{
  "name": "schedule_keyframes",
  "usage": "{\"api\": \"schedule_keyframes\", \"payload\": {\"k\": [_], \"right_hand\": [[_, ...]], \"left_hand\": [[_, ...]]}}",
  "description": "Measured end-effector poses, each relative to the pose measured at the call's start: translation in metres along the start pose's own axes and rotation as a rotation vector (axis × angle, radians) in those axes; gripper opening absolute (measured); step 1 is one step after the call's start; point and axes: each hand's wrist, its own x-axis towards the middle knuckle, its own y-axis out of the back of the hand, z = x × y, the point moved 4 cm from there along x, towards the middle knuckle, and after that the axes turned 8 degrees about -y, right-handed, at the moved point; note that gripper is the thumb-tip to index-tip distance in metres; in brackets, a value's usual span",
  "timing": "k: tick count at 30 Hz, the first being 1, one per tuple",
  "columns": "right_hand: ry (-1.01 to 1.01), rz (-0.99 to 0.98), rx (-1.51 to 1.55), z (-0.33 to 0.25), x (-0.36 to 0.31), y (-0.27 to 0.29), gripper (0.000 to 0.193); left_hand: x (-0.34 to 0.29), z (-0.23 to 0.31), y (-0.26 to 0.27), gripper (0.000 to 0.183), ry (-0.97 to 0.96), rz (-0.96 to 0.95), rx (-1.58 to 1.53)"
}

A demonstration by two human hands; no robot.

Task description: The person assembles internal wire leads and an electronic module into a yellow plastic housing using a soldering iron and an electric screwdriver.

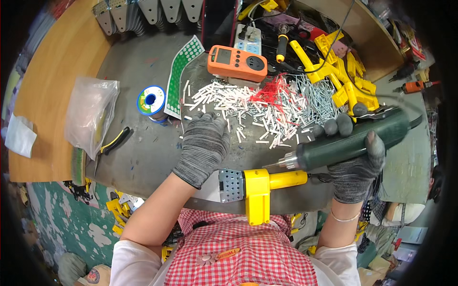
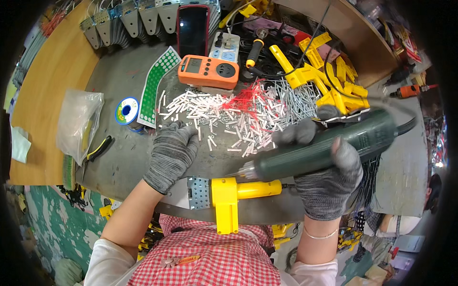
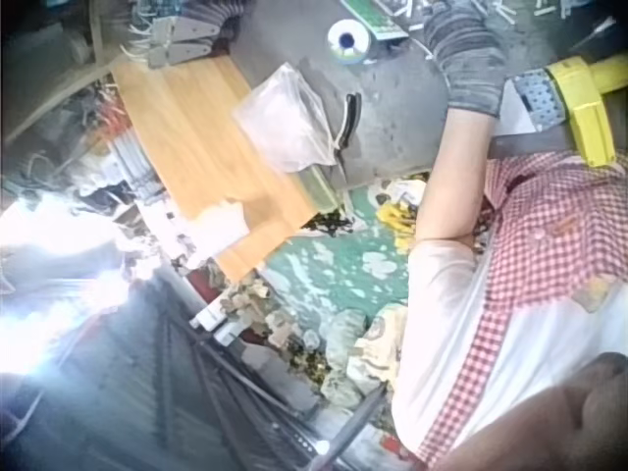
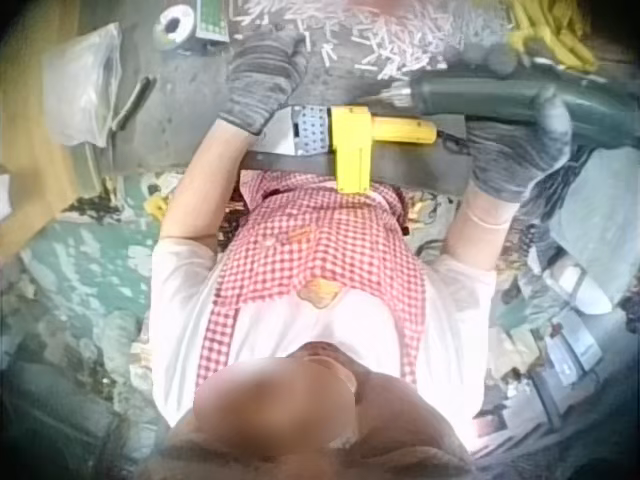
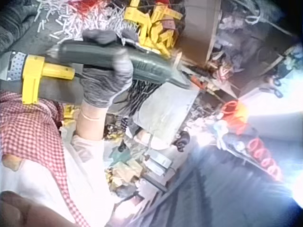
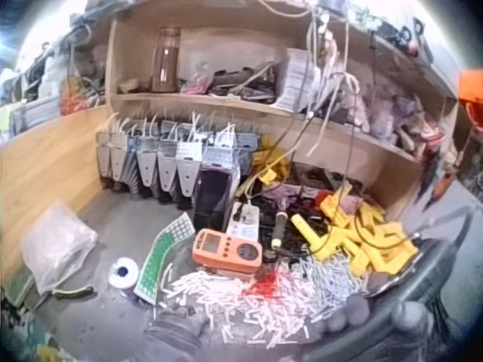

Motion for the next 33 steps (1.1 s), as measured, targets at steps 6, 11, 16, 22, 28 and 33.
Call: {"api": "schedule_keyframes", "payload": {"k": [6,11,16,22,28,33], "right_hand": [[0.093,0.334,0.436,0.027,-0.043,0.098,0.014],[0.074,0.365,0.552,0.047,-0.038,0.091,0.014],[0.057,0.300,0.572,0.062,-0.036,0.101,0.017],[0.069,0.361,0.557,0.061,-0.036,0.093,0.020],[0.070,0.315,0.546,0.058,-0.035,0.095,0.019],[0.070,0.291,0.523,0.060,-0.033,0.093,0.017]], "left_hand": [[0.018,0.016,0.006,0.017,-0.182,-0.145,-0.182],[0.022,0.026,0.011,0.020,-0.217,-0.164,-0.196],[0.028,0.026,0.010,0.018,-0.182,-0.327,-0.238],[-0.040,0.036,0.040,0.024,-0.199,-0.005,-0.386],[-0.077,0.040,0.033,0.031,-0.269,0.074,-0.560],[-0.082,0.033,0.027,0.033,-0.304,0.039,-0.591]]}}
